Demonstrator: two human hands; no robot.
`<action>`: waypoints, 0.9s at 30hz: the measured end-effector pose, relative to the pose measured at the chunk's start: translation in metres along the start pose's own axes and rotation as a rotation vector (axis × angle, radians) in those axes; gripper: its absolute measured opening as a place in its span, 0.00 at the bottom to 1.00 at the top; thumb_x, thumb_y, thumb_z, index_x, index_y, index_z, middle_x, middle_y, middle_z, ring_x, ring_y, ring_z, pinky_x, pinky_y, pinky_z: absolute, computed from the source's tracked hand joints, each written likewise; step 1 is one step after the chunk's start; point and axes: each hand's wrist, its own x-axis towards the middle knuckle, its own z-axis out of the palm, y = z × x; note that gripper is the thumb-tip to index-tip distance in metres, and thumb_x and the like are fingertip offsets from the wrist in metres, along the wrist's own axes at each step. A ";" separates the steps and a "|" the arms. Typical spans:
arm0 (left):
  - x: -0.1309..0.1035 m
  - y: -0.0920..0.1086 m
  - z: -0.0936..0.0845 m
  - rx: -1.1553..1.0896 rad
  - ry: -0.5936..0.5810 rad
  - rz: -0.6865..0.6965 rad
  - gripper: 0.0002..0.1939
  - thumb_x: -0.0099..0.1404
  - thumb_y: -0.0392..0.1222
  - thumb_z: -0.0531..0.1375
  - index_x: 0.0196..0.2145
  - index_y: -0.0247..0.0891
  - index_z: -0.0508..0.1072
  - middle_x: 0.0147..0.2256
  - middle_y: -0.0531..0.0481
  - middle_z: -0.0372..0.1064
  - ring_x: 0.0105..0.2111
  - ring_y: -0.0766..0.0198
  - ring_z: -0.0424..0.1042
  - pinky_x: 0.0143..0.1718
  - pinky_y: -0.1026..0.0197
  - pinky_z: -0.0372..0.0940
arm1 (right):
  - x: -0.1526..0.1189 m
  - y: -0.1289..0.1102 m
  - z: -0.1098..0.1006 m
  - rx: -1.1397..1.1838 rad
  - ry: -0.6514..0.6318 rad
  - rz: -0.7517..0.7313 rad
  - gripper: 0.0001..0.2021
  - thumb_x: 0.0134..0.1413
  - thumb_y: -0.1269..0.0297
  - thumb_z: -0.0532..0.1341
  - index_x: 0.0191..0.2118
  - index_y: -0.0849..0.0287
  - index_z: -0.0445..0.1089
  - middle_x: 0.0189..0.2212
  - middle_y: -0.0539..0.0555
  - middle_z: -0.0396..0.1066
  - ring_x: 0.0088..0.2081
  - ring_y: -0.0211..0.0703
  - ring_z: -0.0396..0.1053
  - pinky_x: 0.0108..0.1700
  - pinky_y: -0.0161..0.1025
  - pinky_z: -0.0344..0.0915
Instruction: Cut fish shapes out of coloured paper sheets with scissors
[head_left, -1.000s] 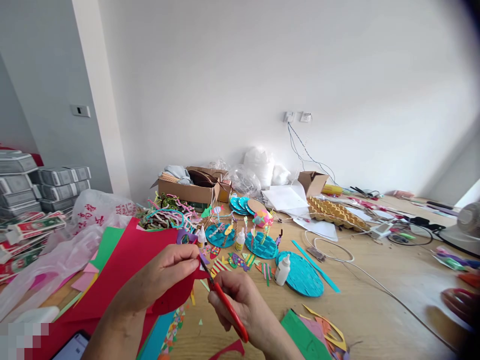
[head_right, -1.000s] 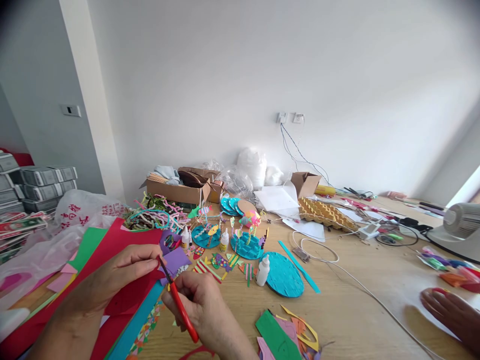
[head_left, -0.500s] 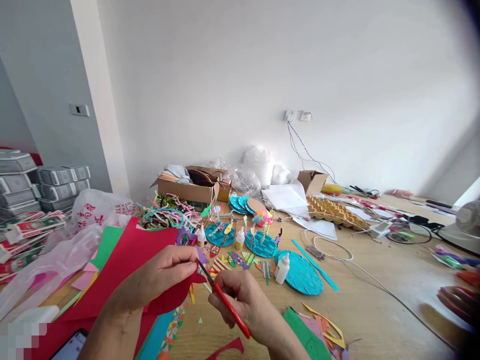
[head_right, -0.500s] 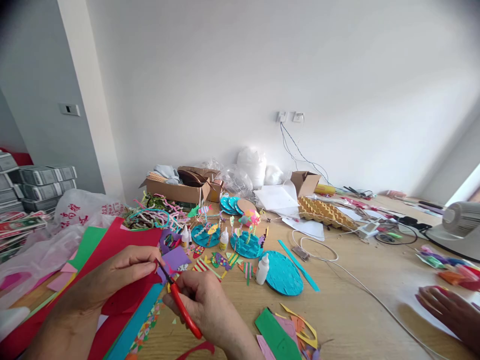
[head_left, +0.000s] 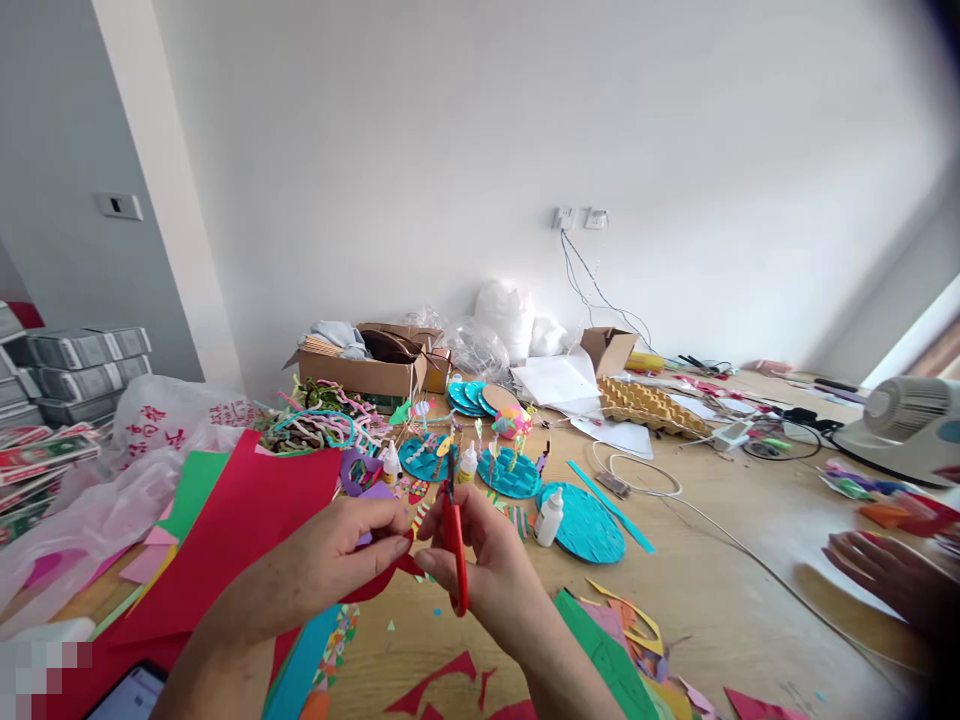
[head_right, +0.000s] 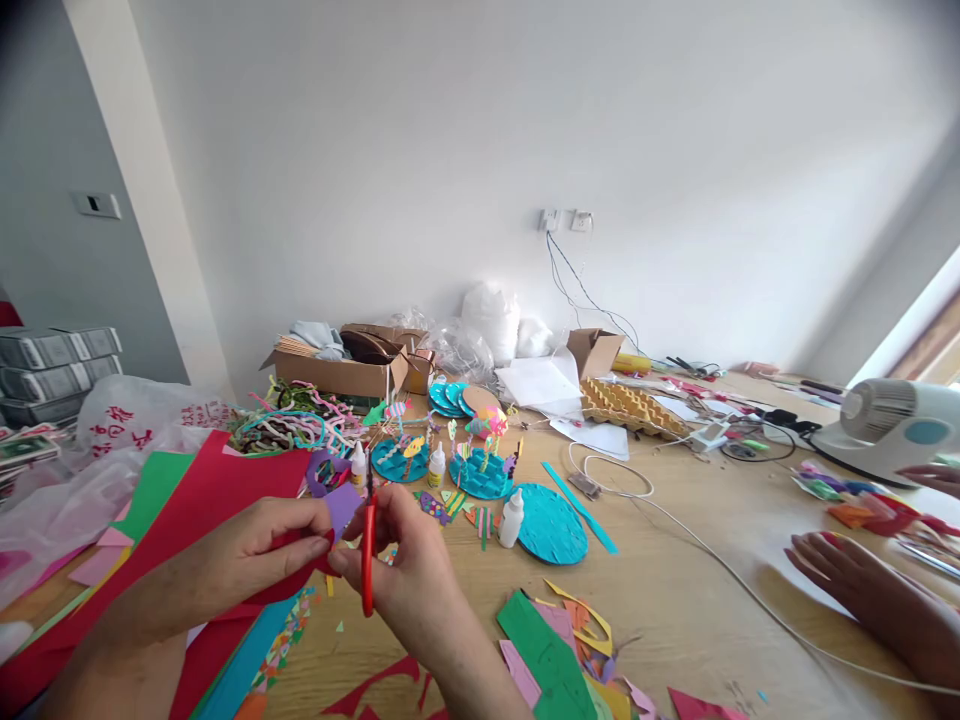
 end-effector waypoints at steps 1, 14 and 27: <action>0.001 0.000 0.002 0.018 -0.015 -0.005 0.13 0.65 0.45 0.52 0.24 0.39 0.62 0.24 0.58 0.56 0.26 0.68 0.55 0.26 0.66 0.50 | 0.000 0.001 0.000 -0.032 -0.006 0.004 0.18 0.41 0.56 0.70 0.31 0.58 0.63 0.28 0.49 0.66 0.30 0.38 0.60 0.32 0.35 0.58; 0.006 0.002 0.007 0.035 -0.096 0.007 0.13 0.64 0.44 0.55 0.23 0.38 0.66 0.23 0.58 0.59 0.25 0.68 0.58 0.26 0.67 0.52 | 0.005 0.005 -0.005 0.115 -0.146 0.095 0.10 0.42 0.68 0.65 0.28 0.58 0.60 0.21 0.43 0.60 0.23 0.32 0.54 0.25 0.30 0.51; 0.013 -0.004 0.011 -0.962 0.541 0.138 0.23 0.61 0.57 0.57 0.50 0.43 0.66 0.34 0.48 0.76 0.33 0.58 0.74 0.36 0.60 0.67 | 0.012 0.008 -0.006 0.273 0.431 -0.163 0.11 0.44 0.62 0.66 0.28 0.57 0.63 0.23 0.45 0.63 0.24 0.34 0.60 0.27 0.31 0.59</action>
